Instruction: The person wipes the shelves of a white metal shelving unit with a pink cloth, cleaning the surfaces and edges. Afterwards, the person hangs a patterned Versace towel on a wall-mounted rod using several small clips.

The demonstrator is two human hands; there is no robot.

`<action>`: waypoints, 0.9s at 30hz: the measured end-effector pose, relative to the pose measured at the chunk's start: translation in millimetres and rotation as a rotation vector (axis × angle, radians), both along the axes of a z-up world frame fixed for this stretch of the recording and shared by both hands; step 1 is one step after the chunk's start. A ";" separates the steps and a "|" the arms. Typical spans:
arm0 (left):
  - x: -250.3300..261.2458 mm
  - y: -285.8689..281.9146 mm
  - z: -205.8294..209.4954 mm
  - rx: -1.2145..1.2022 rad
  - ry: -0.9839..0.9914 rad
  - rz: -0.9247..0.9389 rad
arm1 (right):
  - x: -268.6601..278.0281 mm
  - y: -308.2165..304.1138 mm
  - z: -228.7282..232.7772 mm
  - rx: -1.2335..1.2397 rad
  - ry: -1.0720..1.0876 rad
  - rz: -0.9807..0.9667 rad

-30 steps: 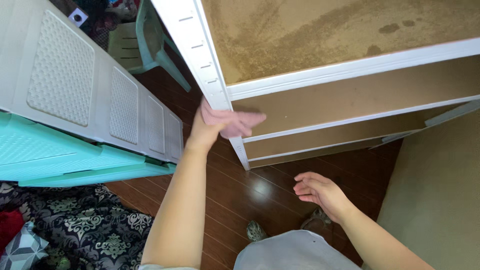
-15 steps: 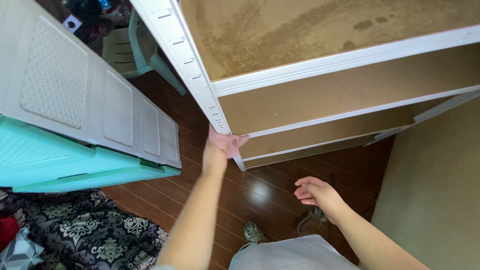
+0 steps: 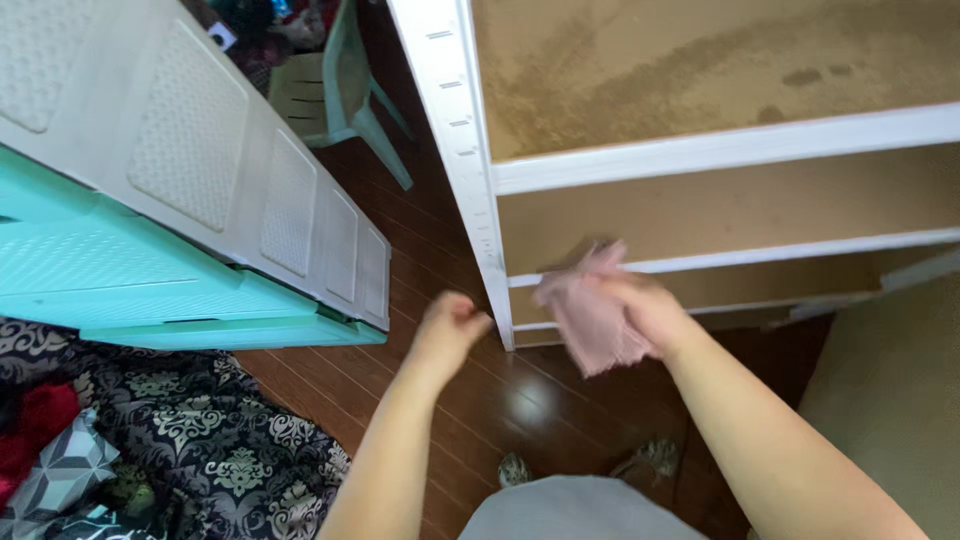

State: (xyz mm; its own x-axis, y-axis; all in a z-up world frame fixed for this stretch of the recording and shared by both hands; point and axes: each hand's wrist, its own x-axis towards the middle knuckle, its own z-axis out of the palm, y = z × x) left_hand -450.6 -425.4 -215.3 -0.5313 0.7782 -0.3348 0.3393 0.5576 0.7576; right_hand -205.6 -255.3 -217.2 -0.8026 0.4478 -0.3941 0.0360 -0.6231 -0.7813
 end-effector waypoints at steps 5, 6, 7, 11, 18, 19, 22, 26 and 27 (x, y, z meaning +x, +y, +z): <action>-9.7 21.8 52.7 0.534 0.095 0.031 | -80.6 26.0 30.3 0.388 0.080 -0.203; -6.2 27.2 57.9 0.600 0.108 -0.001 | -97.5 23.4 33.1 0.429 0.080 -0.208; -2.0 31.7 61.1 0.548 0.148 0.046 | -110.3 19.4 34.5 0.340 0.169 -0.189; 0.6 47.5 63.2 0.439 0.316 0.151 | -129.8 15.1 28.6 0.084 0.296 -0.196; -4.2 50.1 53.8 0.452 0.354 0.146 | -127.2 28.5 -57.9 0.100 0.200 -0.024; -4.7 48.6 54.3 0.460 0.343 0.138 | -132.1 32.6 -68.4 0.328 0.038 0.073; -8.1 50.0 59.2 0.469 0.341 0.096 | -133.5 36.0 -65.5 0.540 -0.241 0.212; -10.2 48.6 58.9 0.479 0.355 0.080 | -120.2 42.5 -16.2 0.228 -0.163 -0.135; -10.9 49.7 57.8 0.500 0.350 0.078 | -118.2 47.3 -6.6 0.146 0.054 -0.236</action>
